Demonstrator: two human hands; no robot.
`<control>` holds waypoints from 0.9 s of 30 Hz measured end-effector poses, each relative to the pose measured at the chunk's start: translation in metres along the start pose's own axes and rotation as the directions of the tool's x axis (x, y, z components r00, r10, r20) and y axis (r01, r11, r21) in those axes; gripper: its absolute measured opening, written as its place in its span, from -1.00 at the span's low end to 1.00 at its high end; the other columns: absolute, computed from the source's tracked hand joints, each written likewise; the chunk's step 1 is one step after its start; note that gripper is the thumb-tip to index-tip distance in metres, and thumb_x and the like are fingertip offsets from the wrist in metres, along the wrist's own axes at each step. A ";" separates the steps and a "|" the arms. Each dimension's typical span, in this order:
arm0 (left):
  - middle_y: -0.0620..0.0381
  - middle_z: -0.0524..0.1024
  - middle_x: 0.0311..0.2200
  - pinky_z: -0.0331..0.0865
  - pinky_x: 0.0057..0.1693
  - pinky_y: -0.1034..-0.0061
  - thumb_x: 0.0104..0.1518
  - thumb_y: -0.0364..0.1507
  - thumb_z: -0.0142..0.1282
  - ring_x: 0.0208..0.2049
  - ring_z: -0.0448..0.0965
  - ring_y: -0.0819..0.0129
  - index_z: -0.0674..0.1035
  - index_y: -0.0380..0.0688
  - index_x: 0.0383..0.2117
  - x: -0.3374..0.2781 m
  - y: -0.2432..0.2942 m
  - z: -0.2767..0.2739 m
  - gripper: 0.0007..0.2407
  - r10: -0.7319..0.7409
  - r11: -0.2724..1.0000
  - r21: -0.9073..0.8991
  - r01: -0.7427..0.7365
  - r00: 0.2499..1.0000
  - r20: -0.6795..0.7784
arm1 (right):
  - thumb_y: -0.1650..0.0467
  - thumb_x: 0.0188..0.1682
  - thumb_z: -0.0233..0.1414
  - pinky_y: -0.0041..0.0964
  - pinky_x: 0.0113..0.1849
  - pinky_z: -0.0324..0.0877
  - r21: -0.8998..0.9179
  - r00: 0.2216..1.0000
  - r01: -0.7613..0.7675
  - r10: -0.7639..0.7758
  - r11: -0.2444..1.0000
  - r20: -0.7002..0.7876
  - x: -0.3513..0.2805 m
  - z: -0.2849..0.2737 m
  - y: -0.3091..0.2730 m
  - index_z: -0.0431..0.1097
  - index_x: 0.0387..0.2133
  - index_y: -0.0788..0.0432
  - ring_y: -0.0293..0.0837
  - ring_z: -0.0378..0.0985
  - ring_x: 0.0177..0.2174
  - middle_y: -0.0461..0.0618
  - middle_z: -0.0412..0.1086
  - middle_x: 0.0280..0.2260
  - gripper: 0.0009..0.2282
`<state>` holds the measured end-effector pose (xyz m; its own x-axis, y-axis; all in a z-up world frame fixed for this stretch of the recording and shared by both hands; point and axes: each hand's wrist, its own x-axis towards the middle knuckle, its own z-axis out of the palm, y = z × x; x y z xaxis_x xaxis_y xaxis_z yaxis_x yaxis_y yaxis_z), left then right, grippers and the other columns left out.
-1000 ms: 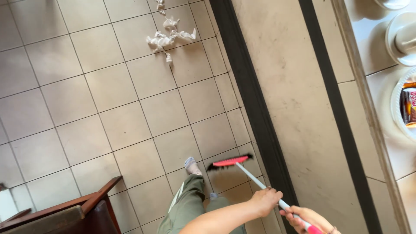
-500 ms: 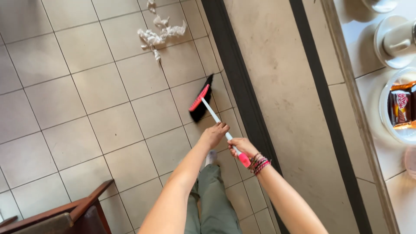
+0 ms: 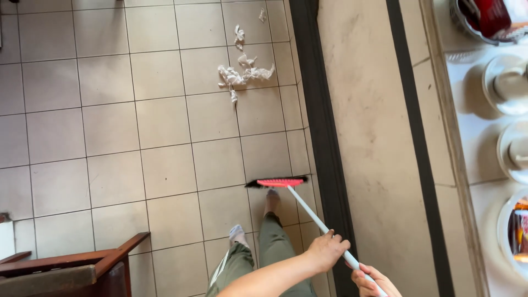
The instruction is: The recorder is sweeping scraps of paper and debris from a tiled terrace floor using a broom and moving a small stool with shoes on it.
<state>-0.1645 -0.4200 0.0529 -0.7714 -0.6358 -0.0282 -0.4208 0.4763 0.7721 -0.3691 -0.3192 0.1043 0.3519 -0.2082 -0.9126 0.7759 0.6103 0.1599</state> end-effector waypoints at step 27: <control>-0.03 0.42 -0.11 0.55 -0.03 0.18 0.12 -0.58 0.06 0.16 0.42 -0.14 0.46 -0.13 -0.22 -0.005 -0.125 -0.084 -0.86 -0.450 0.871 -0.063 0.488 0.737 -0.504 | 0.31 0.09 -0.10 -0.41 -0.70 0.10 -0.810 0.967 -0.221 0.231 0.544 -0.109 0.103 0.262 -0.080 0.30 0.05 0.20 -0.26 0.19 -0.73 -0.09 0.21 -0.61 -0.69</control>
<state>-0.0683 -0.5276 0.0101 -0.1388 -0.9892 -0.0479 -0.7125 0.0662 0.6985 -0.2575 -0.5899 0.0965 0.4622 0.0233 -0.8865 -0.0801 0.9967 -0.0156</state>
